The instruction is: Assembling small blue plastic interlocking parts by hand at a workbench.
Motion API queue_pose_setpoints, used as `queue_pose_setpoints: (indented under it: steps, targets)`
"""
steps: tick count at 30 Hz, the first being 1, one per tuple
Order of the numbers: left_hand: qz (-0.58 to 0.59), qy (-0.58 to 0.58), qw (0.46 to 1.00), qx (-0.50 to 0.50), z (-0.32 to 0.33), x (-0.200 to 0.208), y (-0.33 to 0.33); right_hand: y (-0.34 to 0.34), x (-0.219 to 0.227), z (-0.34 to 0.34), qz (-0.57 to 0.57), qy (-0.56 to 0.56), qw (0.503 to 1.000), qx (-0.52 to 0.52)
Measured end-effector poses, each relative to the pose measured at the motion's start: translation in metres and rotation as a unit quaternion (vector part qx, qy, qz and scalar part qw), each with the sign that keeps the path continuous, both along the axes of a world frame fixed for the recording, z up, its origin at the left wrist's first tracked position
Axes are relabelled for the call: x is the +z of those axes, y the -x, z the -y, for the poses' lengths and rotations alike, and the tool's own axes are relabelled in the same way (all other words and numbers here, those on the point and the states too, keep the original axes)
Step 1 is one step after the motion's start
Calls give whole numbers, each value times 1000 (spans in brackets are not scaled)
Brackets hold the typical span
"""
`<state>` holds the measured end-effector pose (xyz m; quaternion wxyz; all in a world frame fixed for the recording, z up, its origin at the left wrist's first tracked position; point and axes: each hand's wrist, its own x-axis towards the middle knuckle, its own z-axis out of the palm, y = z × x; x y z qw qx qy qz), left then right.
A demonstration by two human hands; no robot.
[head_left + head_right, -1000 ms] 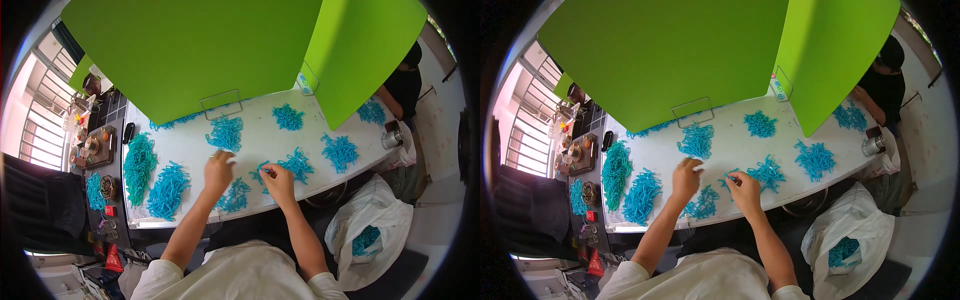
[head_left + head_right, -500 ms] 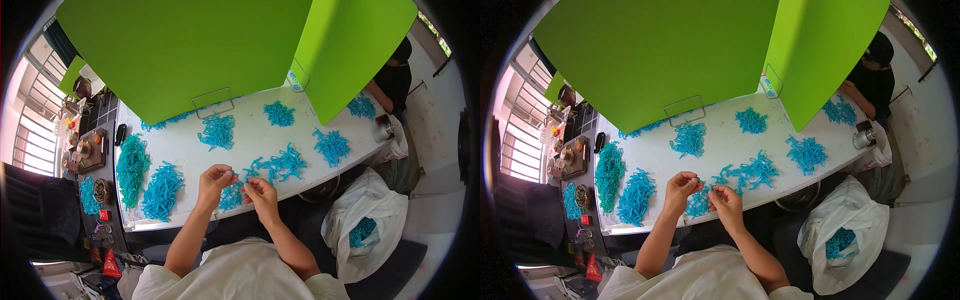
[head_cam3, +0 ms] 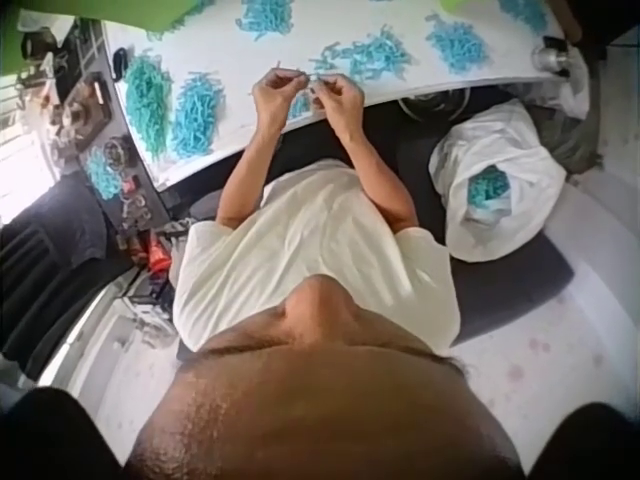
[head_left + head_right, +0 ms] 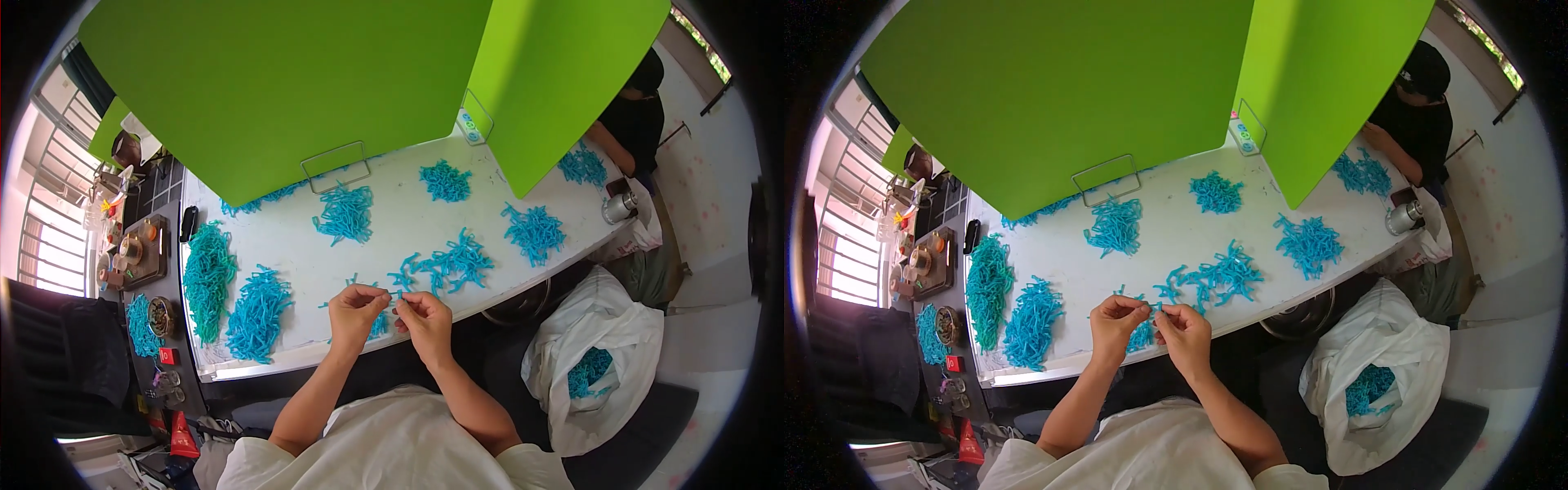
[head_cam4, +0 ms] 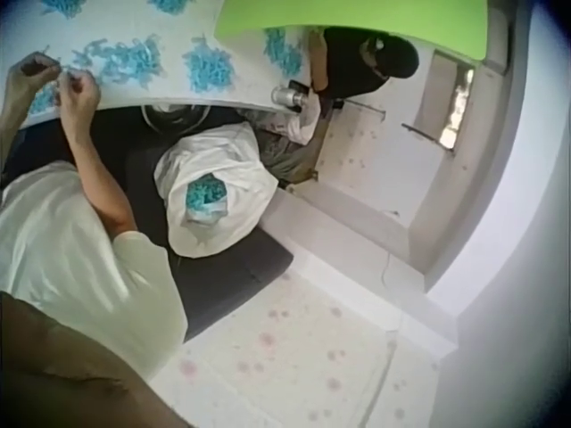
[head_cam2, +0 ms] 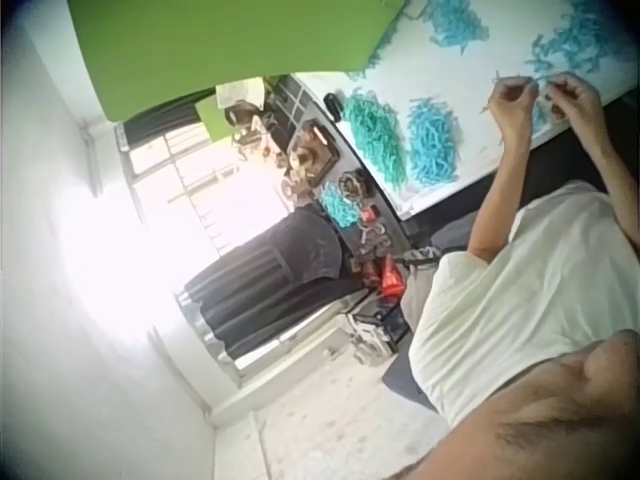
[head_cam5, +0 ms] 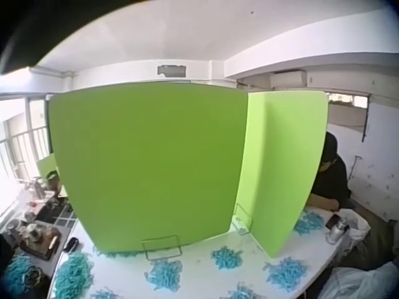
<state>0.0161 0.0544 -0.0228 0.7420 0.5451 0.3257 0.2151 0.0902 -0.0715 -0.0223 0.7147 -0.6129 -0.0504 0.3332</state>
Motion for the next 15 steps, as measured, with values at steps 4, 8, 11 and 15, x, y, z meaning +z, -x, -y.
queue_pose_setpoints:
  steps: [4, 8, 11, 15]
  targets:
    - [-11, -36, 999, -2, 8, -5, -4, -14, -2, 11, -126, -42, 991, 13]
    - [12, 23, 1000, 11, 15, -3, -16, -15, 2, 17, -29, -6, 999, -15]
    - [43, -108, 993, 8, 21, -7, -17, -19, 10, 17, -50, 3, 998, -22]
    - [68, -421, 902, -58, 19, 6, -19, -30, 9, 28, -92, 12, 996, -4]
